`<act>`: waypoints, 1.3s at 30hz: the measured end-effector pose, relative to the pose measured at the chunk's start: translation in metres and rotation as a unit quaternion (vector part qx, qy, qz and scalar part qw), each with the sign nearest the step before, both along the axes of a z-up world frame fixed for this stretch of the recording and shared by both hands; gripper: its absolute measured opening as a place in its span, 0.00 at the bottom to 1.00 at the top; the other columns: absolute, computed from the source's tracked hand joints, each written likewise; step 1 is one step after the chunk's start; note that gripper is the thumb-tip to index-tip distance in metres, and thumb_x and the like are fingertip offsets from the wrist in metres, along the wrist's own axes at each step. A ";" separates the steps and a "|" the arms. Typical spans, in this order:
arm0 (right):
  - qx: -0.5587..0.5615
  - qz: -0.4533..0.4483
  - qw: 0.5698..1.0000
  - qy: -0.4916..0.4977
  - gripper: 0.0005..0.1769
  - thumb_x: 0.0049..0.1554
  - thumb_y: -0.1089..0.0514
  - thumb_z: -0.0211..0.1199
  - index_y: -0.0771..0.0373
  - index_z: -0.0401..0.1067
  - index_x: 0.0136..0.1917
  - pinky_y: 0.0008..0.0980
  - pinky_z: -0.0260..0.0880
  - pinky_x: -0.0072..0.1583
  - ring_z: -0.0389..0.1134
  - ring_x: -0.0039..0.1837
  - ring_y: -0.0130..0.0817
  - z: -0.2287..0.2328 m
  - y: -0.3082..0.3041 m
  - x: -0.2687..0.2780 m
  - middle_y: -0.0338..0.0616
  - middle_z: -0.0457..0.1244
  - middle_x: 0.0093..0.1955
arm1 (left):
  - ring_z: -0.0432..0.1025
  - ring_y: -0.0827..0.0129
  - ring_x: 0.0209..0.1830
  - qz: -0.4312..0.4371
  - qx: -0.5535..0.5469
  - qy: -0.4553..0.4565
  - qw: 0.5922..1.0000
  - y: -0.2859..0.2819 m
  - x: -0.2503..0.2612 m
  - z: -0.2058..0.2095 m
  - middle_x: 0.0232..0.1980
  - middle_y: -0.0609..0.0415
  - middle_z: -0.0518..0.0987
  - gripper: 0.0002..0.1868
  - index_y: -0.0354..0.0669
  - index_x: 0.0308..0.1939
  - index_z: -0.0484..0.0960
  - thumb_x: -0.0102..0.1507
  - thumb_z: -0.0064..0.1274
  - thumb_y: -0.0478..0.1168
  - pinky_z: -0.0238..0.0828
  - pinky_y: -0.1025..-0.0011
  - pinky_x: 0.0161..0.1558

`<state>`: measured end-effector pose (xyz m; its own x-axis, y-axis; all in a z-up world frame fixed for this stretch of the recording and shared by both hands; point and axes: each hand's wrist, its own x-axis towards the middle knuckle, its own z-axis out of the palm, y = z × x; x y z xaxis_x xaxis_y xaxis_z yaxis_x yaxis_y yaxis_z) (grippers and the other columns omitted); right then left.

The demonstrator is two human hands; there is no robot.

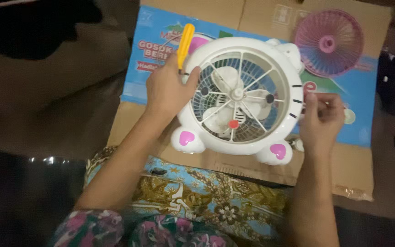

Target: The person disassembles a small white electric fan by removing the front grille and fan blades, then reassembles it by reattaching the blades and securing the grille with a screwdriver.

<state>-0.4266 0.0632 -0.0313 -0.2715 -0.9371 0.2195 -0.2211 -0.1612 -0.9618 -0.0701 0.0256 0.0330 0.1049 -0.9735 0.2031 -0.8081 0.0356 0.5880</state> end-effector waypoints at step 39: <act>-0.047 0.036 0.990 0.131 0.07 0.75 0.67 0.59 0.71 0.63 0.56 0.25 0.73 0.57 0.73 0.56 0.27 0.030 0.011 0.017 0.53 0.72 0.57 | 0.79 0.46 0.35 0.013 0.044 0.069 0.997 -0.007 -0.005 -0.009 0.34 0.42 0.81 0.25 0.35 0.43 0.79 0.64 0.58 0.57 0.73 0.53 0.39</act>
<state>-0.4092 0.0747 -0.0017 -0.1278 -0.9237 0.3613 -0.4455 -0.2720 -0.8530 -0.0750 0.0187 0.0242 0.1504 -0.9836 0.0996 -0.7194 -0.0398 0.6934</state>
